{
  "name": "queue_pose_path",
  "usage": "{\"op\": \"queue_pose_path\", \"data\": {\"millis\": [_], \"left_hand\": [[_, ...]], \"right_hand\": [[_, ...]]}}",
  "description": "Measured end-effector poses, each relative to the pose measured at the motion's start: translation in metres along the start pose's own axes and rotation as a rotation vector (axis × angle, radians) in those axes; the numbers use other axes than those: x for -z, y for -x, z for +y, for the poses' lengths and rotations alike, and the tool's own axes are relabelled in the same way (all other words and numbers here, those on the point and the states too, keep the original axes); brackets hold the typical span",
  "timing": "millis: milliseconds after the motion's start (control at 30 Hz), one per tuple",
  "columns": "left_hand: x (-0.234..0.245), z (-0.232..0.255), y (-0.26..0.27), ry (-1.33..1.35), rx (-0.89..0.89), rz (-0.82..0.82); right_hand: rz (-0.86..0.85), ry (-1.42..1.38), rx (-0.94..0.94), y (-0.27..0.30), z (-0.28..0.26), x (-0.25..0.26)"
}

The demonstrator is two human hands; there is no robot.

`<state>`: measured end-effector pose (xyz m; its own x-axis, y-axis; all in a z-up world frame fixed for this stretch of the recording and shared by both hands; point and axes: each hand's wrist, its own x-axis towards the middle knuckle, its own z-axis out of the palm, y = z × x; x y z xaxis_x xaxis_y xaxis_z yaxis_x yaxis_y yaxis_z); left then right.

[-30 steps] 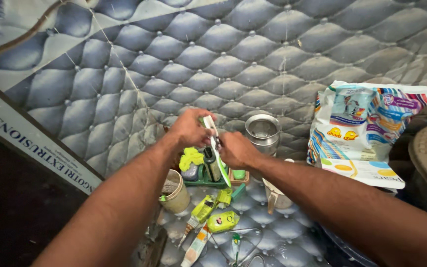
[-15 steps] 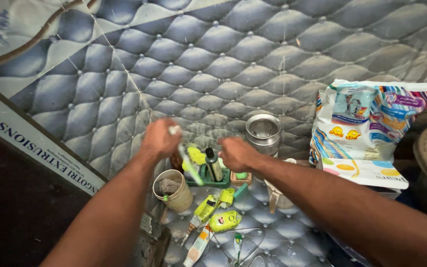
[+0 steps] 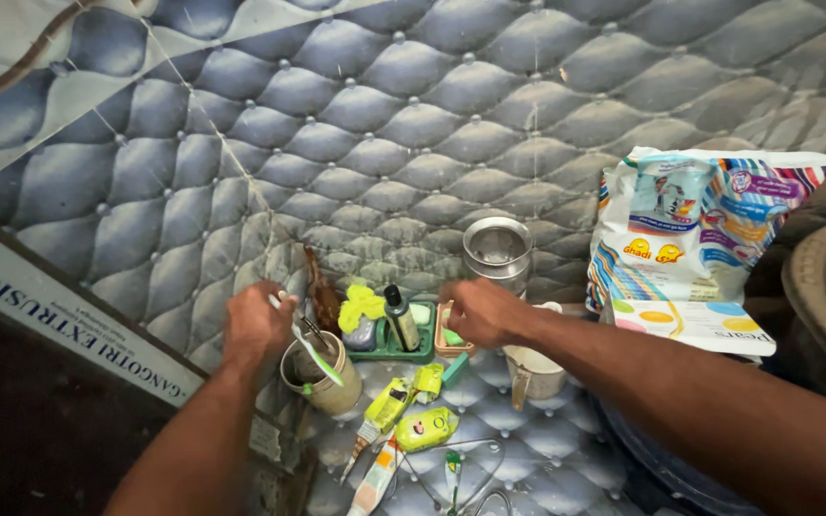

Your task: The person organizes personal care items on a mattress. They handle a yellow tube, a toothbrush, a metal cup, and a sponge, placing them into a small container and arranging them on the surface.

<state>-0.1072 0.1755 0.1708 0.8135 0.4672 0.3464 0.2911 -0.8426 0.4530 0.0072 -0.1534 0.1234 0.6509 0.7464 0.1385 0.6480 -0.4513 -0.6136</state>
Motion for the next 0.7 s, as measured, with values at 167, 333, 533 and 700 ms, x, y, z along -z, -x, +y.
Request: {"op": "queue_pose_path", "data": {"millis": [167, 333, 533, 700], "left_hand": [[-0.013, 0.0, -0.01, 0.008, 0.093, -0.117], [0.001, 0.016, -0.047, -0.093, 0.147, -0.167], [-0.003, 0.041, -0.056, 0.494, 0.4, -0.28], [-0.028, 0.034, -0.056, 0.67, 0.466, -0.361]], "right_hand": [[-0.043, -0.012, -0.042, 0.007, 0.012, -0.006], [-0.055, 0.018, -0.092, -0.001, 0.011, -0.014], [-0.093, -0.824, -0.471, -0.041, -0.025, -0.052], [-0.1, -0.971, -0.402, -0.056, -0.029, -0.075]]}}
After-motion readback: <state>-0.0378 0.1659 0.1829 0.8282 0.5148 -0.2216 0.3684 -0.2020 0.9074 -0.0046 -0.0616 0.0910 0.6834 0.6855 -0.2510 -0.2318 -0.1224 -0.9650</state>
